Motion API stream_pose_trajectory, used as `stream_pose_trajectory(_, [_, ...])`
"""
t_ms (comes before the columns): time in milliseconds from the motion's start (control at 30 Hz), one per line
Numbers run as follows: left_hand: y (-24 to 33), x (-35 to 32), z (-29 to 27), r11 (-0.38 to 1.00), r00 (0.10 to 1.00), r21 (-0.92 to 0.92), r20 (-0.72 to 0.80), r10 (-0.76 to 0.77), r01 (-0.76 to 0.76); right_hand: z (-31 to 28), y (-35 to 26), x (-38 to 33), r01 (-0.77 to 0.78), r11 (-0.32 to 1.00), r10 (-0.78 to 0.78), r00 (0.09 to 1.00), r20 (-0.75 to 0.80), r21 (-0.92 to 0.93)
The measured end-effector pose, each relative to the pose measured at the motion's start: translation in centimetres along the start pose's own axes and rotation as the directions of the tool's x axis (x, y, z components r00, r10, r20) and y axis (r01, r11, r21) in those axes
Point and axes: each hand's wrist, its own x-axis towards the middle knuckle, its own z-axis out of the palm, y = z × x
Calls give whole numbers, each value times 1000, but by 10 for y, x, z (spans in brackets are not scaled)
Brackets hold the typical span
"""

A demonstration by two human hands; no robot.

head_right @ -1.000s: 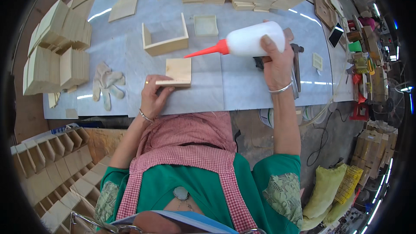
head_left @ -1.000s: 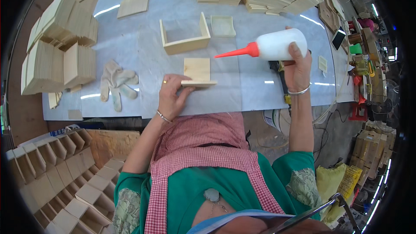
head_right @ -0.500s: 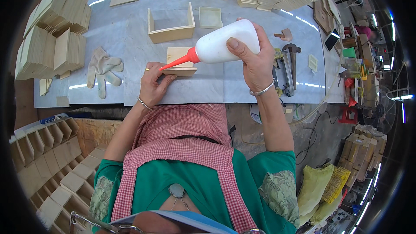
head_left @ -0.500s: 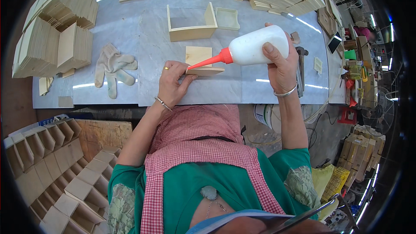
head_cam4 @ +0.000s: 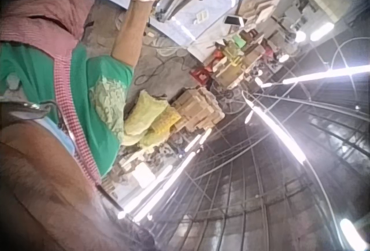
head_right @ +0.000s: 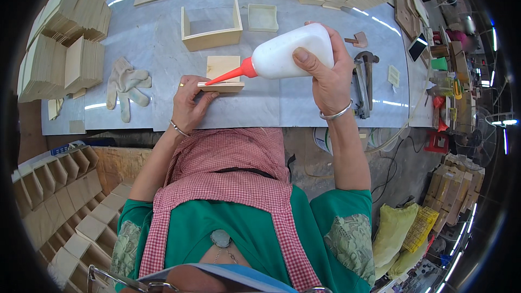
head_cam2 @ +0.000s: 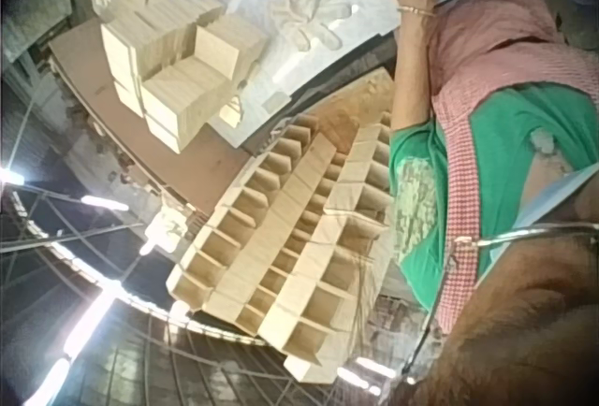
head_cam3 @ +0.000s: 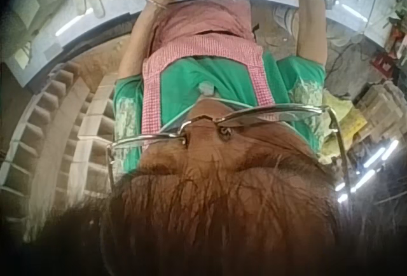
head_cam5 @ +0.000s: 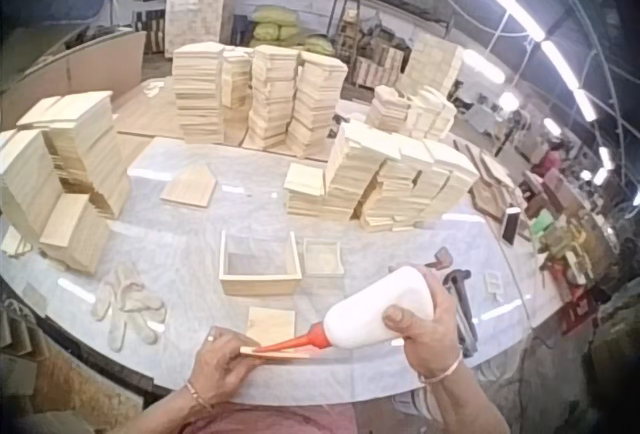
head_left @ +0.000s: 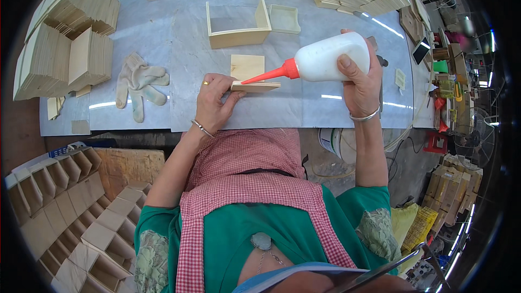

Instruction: The recorder uses glue and a pneumatic nail gun to assemble small wooden boxes from pre-cut panels in a factory setting.

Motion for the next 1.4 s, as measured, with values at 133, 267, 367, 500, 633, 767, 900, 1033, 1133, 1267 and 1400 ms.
stream_pose_trajectory(133, [3,1,-1,1000,1000,2,17,-3,3,-8,-4,-2,18,999,-19,1000,-21,-30])
stream_pose_trajectory(267, [3,1,1,999,1000,-23,-19,22,-23,-19,-7,-8,48,997,-52,997,-57,-55])
stream_pose_trajectory(367, [5,1,1,999,1000,-34,-14,11,-12,-31,-9,-12,46,997,-51,996,-68,-69])
stream_pose_trajectory(500, [7,2,0,999,1000,-43,-9,-8,8,-38,-13,-16,32,997,-39,994,-106,-72])
stream_pose_trajectory(633, [5,2,-2,999,1000,-36,0,-31,31,-47,-11,-16,37,996,-47,992,-118,-83])
stream_pose_trajectory(767, [13,3,-19,996,997,-57,30,-70,71,-63,-1,-7,-1,997,15,983,-185,74])
stream_pose_trajectory(900, [14,15,-69,981,986,-106,-11,-166,164,-83,24,27,-157,940,239,937,-253,304])
stream_pose_trajectory(1033, [24,90,-99,998,1000,65,-10,12,-11,-106,63,65,-320,916,367,912,-184,241])
stream_pose_trajectory(1133, [15,156,-97,973,990,186,57,130,-138,-117,89,90,-407,911,411,877,-247,71])
stream_pose_trajectory(1267, [-21,241,-67,894,925,325,323,200,-307,-122,105,113,-488,865,443,852,-279,-117])
stream_pose_trajectory(1400, [-44,308,-26,857,905,395,390,168,-330,-127,108,116,-499,829,413,851,-325,-252])
